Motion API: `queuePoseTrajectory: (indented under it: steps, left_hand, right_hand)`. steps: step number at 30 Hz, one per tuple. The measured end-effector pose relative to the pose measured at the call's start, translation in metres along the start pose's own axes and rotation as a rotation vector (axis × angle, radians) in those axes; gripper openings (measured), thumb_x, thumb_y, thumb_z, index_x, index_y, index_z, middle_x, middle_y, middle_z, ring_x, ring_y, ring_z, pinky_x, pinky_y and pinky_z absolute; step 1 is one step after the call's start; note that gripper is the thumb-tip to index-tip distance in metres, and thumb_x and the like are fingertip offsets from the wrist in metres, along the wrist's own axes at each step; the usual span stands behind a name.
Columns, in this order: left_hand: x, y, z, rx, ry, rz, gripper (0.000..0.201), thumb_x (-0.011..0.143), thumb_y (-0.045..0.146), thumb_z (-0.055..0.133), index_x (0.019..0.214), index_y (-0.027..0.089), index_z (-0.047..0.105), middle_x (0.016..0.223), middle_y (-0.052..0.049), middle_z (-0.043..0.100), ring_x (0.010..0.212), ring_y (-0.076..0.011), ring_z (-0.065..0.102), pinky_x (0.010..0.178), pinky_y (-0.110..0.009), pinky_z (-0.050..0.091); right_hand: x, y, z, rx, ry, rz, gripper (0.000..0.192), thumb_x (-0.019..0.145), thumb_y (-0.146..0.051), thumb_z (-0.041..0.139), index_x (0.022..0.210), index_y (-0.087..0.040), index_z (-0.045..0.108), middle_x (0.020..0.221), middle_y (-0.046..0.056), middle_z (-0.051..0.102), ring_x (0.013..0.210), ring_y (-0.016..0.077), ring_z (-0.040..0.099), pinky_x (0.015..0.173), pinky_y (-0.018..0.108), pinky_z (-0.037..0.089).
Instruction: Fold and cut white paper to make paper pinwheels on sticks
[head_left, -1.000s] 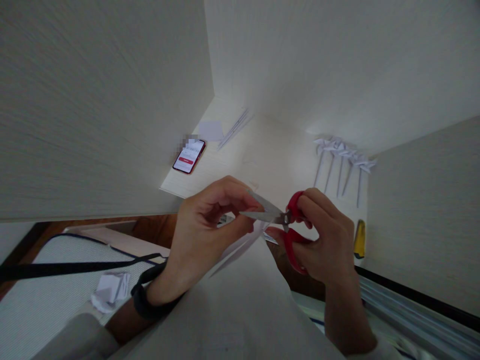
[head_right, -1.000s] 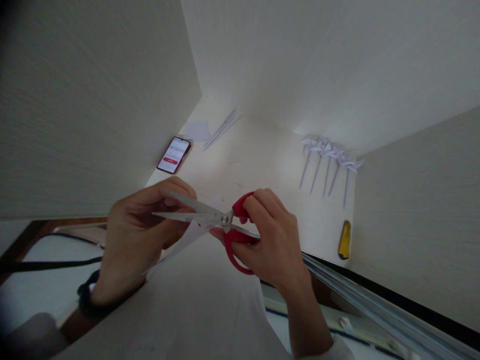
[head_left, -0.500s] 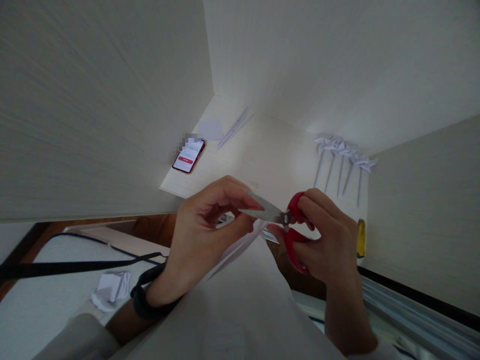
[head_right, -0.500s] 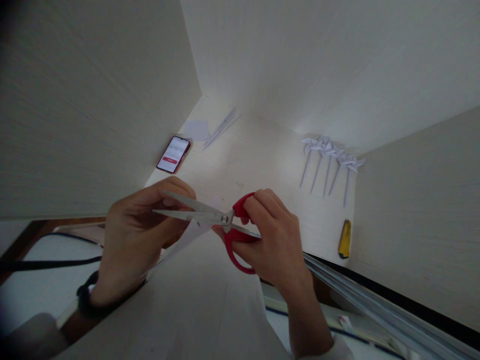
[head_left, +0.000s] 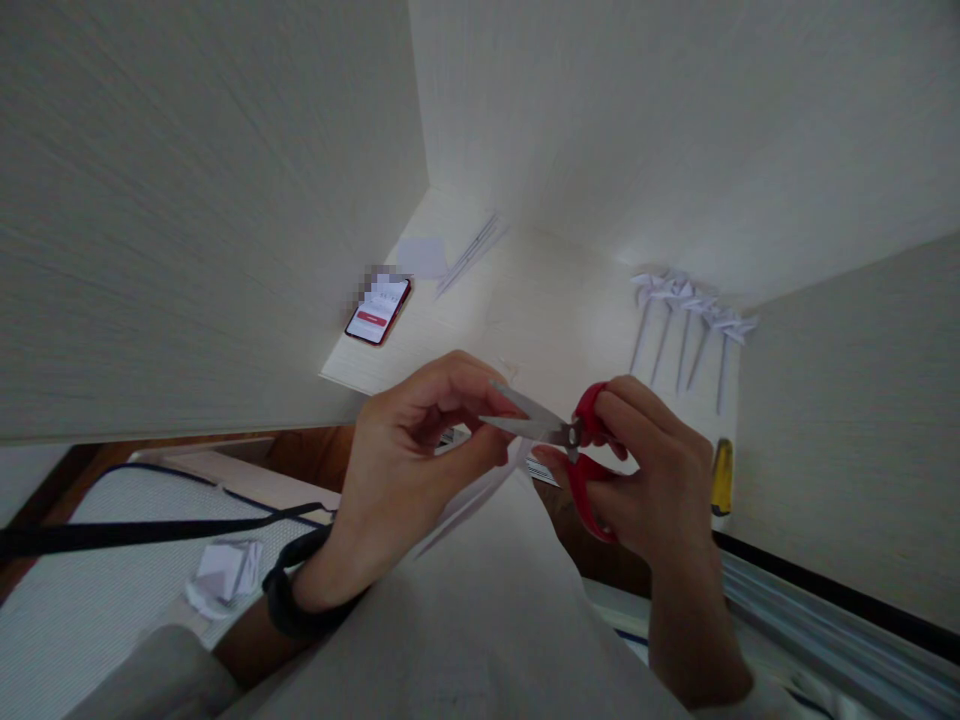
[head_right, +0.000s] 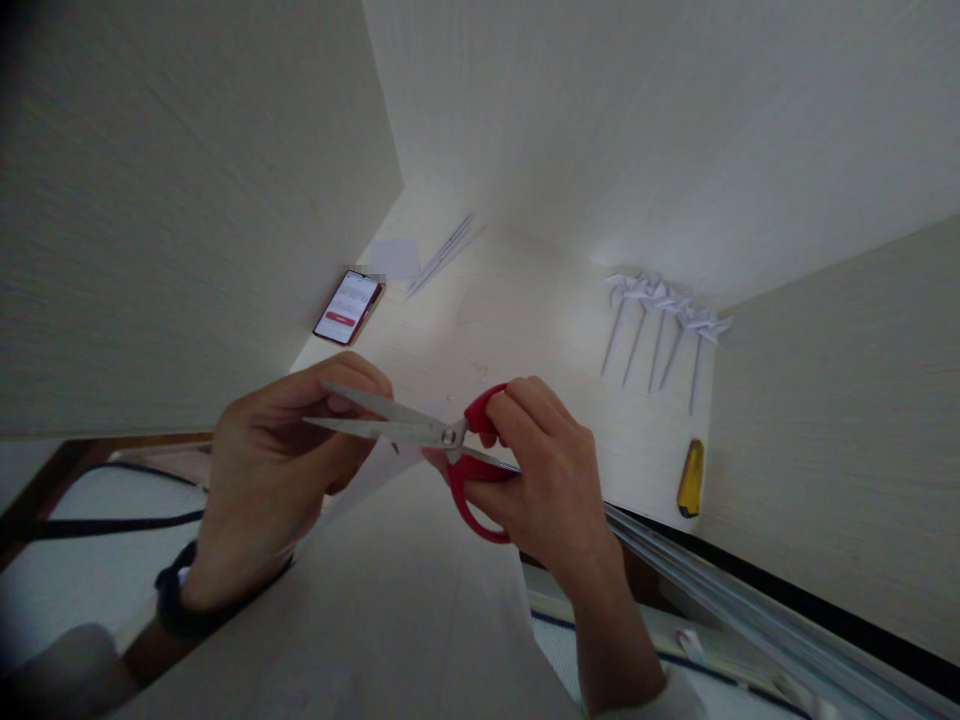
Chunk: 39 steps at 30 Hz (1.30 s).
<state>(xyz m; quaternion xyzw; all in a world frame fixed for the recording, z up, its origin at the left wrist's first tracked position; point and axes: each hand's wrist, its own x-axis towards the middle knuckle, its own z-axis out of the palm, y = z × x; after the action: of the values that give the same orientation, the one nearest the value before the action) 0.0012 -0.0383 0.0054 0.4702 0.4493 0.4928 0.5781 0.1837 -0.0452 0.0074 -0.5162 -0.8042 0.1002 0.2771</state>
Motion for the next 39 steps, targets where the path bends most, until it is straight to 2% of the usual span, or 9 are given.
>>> queuePoseTrajectory:
  steps: [5, 8, 12, 14, 16, 20, 25, 32, 39]
  left_hand:
    - [0.003, 0.002, 0.002, -0.01, 0.009, -0.046, 0.013, 0.077, 0.009, 0.067, 0.073, 0.021, 0.067, 0.075, 0.002, 0.062, 0.066, -0.0103, 0.061, 0.055, -0.019, 0.05]
    - [0.004, 0.0, 0.001, 0.035, 0.034, -0.031, 0.012, 0.077, 0.009, 0.067, 0.072, 0.021, 0.066, 0.073, 0.002, 0.061, 0.066, -0.0107, 0.06, 0.061, -0.021, 0.052]
    - [0.007, -0.004, -0.004, 0.138, 0.087, 0.022, 0.015, 0.078, 0.008, 0.064, 0.071, 0.022, 0.064, 0.074, 0.003, 0.062, 0.07, -0.0111, 0.06, 0.067, -0.022, 0.052]
    - [0.009, -0.006, -0.007, 0.18, 0.116, 0.061, 0.015, 0.079, 0.009, 0.064, 0.071, 0.022, 0.064, 0.076, 0.002, 0.062, 0.072, -0.0117, 0.058, 0.069, -0.023, 0.051]
    - [0.011, -0.009, -0.011, 0.211, 0.126, 0.104, 0.015, 0.079, 0.01, 0.065, 0.071, 0.022, 0.064, 0.076, 0.002, 0.062, 0.072, -0.0119, 0.057, 0.069, -0.023, 0.05]
    - [0.014, -0.016, -0.017, 0.282, 0.114, 0.131, 0.013, 0.08, 0.011, 0.065, 0.074, 0.023, 0.064, 0.077, 0.002, 0.061, 0.073, -0.0128, 0.055, 0.066, -0.025, 0.047]
    - [0.019, -0.029, -0.02, 0.331, 0.102, 0.169, 0.01, 0.081, 0.012, 0.064, 0.078, 0.022, 0.064, 0.08, 0.0, 0.062, 0.076, -0.0142, 0.056, 0.067, -0.027, 0.047]
    - [0.027, -0.038, -0.017, 0.377, 0.061, 0.122, 0.008, 0.082, 0.015, 0.062, 0.077, 0.02, 0.063, 0.08, -0.001, 0.063, 0.076, -0.0138, 0.058, 0.068, -0.025, 0.049]
    - [0.03, -0.041, -0.016, 0.364, 0.061, 0.136, 0.009, 0.082, 0.012, 0.061, 0.077, 0.02, 0.062, 0.08, 0.0, 0.062, 0.076, -0.0131, 0.058, 0.07, -0.024, 0.049]
  right_hand:
    - [0.001, -0.002, 0.0, 0.029, -0.008, 0.057, 0.036, 0.079, -0.029, 0.071, 0.066, -0.022, 0.039, 0.066, -0.003, 0.045, 0.056, 0.0111, 0.037, 0.049, 0.026, 0.029]
    - [0.001, 0.011, 0.002, 0.126, -0.017, 0.201, 0.03, 0.079, -0.034, 0.071, 0.067, -0.021, 0.046, 0.066, -0.004, 0.045, 0.056, 0.0111, 0.04, 0.05, 0.025, 0.032]
    - [-0.007, 0.07, 0.027, 0.184, -0.039, 0.583, 0.025, 0.082, -0.043, 0.062, 0.075, -0.02, 0.055, 0.07, -0.002, 0.055, 0.064, 0.0149, 0.052, 0.061, 0.028, 0.042]
    - [-0.016, 0.11, 0.049, 0.009, -0.112, 0.737, 0.026, 0.079, -0.043, 0.064, 0.087, -0.018, 0.059, 0.081, 0.002, 0.063, 0.073, 0.0178, 0.058, 0.068, 0.031, 0.045]
    - [-0.028, 0.145, 0.073, -0.079, -0.138, 0.8, 0.02, 0.077, -0.03, 0.064, 0.089, -0.014, 0.062, 0.084, 0.008, 0.065, 0.077, 0.0216, 0.06, 0.072, 0.036, 0.046]
    - [-0.051, 0.185, 0.114, -0.18, -0.135, 0.85, 0.024, 0.08, -0.021, 0.062, 0.101, -0.009, 0.063, 0.095, 0.014, 0.067, 0.088, 0.024, 0.062, 0.081, 0.039, 0.048]
    - [-0.064, 0.202, 0.143, -0.258, -0.117, 0.846, 0.031, 0.091, -0.033, 0.059, 0.116, -0.016, 0.059, 0.117, 0.008, 0.062, 0.103, 0.0219, 0.062, 0.088, 0.044, 0.052]
    - [-0.061, 0.213, 0.163, -0.324, -0.103, 0.819, 0.034, 0.091, -0.033, 0.059, 0.121, -0.017, 0.057, 0.125, 0.01, 0.059, 0.109, 0.024, 0.06, 0.091, 0.047, 0.052]
    - [-0.052, 0.215, 0.168, -0.343, -0.121, 0.85, 0.034, 0.092, -0.034, 0.059, 0.121, -0.016, 0.057, 0.123, 0.009, 0.06, 0.105, 0.0229, 0.062, 0.088, 0.045, 0.053]
